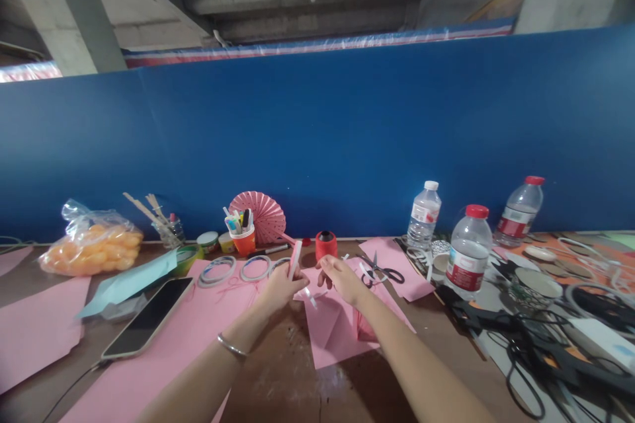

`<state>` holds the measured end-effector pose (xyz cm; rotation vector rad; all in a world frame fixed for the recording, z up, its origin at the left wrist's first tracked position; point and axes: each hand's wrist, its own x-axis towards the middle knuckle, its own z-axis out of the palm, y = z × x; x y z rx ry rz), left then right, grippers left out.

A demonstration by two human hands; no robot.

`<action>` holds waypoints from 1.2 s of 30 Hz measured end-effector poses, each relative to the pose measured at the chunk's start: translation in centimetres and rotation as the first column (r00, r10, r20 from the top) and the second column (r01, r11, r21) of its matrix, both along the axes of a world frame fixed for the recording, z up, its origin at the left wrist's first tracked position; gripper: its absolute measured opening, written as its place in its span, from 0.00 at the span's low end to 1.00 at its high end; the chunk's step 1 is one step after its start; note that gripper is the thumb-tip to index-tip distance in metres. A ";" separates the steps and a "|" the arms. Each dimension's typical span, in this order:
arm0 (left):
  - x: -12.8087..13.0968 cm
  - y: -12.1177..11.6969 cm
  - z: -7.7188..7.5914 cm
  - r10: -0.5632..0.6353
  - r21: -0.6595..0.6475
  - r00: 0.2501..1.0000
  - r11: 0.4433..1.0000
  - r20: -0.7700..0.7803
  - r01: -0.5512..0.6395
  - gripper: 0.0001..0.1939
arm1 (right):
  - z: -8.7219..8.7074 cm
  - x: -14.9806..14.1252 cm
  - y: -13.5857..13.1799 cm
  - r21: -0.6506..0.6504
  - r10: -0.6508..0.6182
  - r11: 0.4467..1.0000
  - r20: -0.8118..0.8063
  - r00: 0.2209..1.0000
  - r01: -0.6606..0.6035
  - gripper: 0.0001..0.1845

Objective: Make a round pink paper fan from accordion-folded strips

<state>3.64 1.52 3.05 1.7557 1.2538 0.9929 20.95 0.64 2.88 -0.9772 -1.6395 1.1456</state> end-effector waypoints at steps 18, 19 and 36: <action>-5.3 1.5 0.5 -0.131 -0.122 0.958 0.987 -0.255 0.102 0.09 | -0.7 0.6 0.5 0.100 -0.150 0.987 0.247 0.957 0.129 0.17; -5.3 1.5 0.6 -0.124 -0.115 0.958 0.989 -0.259 0.097 0.08 | -0.7 0.6 0.5 0.102 -0.151 0.986 0.252 0.956 0.129 0.16; -3.1 0.2 2.1 -0.150 0.017 0.879 0.984 -0.453 0.177 0.09 | 0.0 -1.7 -0.9 0.227 -0.185 0.969 0.397 0.899 0.099 0.06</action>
